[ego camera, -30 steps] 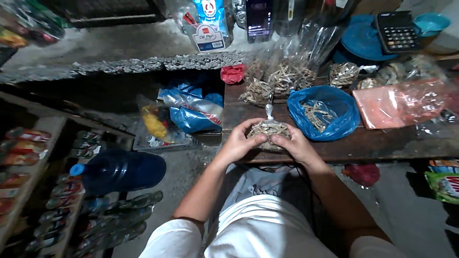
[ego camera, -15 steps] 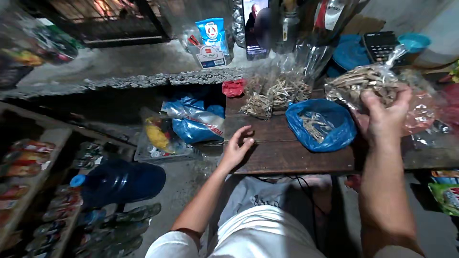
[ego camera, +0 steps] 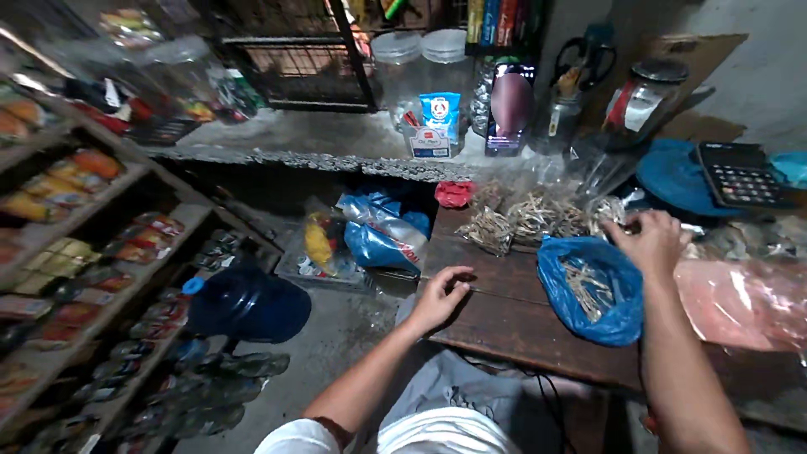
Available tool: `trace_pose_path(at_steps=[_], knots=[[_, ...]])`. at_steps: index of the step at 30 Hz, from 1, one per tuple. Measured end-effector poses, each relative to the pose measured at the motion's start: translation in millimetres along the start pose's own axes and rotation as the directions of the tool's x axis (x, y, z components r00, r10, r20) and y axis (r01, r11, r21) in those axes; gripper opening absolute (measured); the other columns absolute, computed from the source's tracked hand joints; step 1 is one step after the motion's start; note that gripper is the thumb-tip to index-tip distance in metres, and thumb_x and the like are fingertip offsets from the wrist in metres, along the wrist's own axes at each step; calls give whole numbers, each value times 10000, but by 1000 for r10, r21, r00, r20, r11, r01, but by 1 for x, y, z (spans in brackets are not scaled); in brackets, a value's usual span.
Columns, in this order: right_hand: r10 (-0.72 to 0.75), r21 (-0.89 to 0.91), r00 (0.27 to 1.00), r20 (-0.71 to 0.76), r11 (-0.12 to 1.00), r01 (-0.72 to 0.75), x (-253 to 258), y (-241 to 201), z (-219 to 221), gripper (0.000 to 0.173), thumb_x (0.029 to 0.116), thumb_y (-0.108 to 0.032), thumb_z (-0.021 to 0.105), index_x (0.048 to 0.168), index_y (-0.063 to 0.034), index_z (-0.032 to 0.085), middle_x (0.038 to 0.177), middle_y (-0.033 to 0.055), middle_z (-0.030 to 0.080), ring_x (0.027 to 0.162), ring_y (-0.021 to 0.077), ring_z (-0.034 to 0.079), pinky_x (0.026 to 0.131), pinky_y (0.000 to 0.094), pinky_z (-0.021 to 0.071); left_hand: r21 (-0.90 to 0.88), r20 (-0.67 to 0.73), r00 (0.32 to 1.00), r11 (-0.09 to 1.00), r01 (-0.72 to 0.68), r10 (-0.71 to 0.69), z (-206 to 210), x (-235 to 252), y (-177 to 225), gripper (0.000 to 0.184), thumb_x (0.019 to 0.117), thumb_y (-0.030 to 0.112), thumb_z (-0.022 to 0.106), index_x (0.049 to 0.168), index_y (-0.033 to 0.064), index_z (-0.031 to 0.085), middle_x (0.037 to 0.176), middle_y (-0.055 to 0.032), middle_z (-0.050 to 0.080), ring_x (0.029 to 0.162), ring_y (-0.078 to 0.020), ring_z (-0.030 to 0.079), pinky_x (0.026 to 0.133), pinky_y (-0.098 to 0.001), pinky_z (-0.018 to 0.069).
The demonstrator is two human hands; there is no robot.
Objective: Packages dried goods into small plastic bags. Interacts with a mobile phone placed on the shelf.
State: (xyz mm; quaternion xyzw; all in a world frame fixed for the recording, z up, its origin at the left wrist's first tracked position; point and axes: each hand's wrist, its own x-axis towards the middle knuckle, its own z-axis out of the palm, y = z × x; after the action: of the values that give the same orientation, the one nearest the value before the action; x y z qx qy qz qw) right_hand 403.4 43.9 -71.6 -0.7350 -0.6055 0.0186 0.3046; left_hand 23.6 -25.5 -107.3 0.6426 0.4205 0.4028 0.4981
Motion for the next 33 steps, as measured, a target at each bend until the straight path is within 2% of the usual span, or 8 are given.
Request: trace_pose_path(at_steps=[5,9,13,18,24,29,31,33], knots=[[-85,92,981,-175,991,102,-12,16,7,465,983,-348,629,1103,93,709,1273,377,589,1226,595,513,1036,730,332,51,-40,999,999,-4,6,-17,23,20,355,1025,69,504,1341,-86,548,1269,-161,625,955,-66,648,823,-231,544],[-88,178,945,-315,973,149,-14,23,9,440,1016,-269,542,1128,133,681,1241,393,595,1190,565,554,1038,646,403,262,-98,977,952,-160,191,-46,83,30,407,1028,78,523,1410,-59,501,1349,-213,593,1040,-195,668,864,-357,568],[-16,229,930,-367,968,107,-13,26,6,413,1033,-224,513,1173,135,661,1264,388,583,1197,522,568,1044,592,429,535,-60,927,796,-283,370,-65,164,66,534,1015,75,509,1529,1,386,1346,-245,601,1092,-322,666,903,-466,553],[22,225,911,-411,971,78,-13,33,4,397,1040,-207,491,1174,126,661,1252,373,596,1189,482,590,1037,530,459,850,-26,981,520,-78,191,-55,244,128,762,1005,70,541,1650,233,170,1290,-248,629,1085,-467,652,889,-666,495],[17,223,920,-390,972,77,-11,34,8,386,1031,-210,508,1171,115,664,1245,363,601,1176,494,591,1027,573,449,948,-99,993,309,73,70,-31,287,152,872,967,41,530,1651,358,92,1320,-250,618,1121,-480,639,876,-666,487],[12,230,918,-396,969,87,-9,38,8,392,1036,-220,501,1157,112,673,1239,360,605,1170,492,594,1011,569,459,968,-84,991,244,56,107,-30,291,137,819,977,21,488,1652,333,142,1310,-259,618,1064,-489,657,834,-666,497],[22,232,918,-395,970,77,-8,39,8,388,1038,-216,498,1154,110,674,1245,363,602,1179,490,590,1016,564,456,965,-27,990,263,-10,136,-34,283,119,678,1006,13,461,1612,285,323,1366,-269,578,1050,-496,657,830,-658,507],[31,236,919,-394,969,69,-7,40,7,382,1038,-207,496,1153,110,676,1249,367,597,1181,487,590,1018,559,458,932,39,983,348,-102,182,-37,274,98,451,981,-20,518,1402,124,593,1420,-256,539,1136,-483,628,889,-649,506]])
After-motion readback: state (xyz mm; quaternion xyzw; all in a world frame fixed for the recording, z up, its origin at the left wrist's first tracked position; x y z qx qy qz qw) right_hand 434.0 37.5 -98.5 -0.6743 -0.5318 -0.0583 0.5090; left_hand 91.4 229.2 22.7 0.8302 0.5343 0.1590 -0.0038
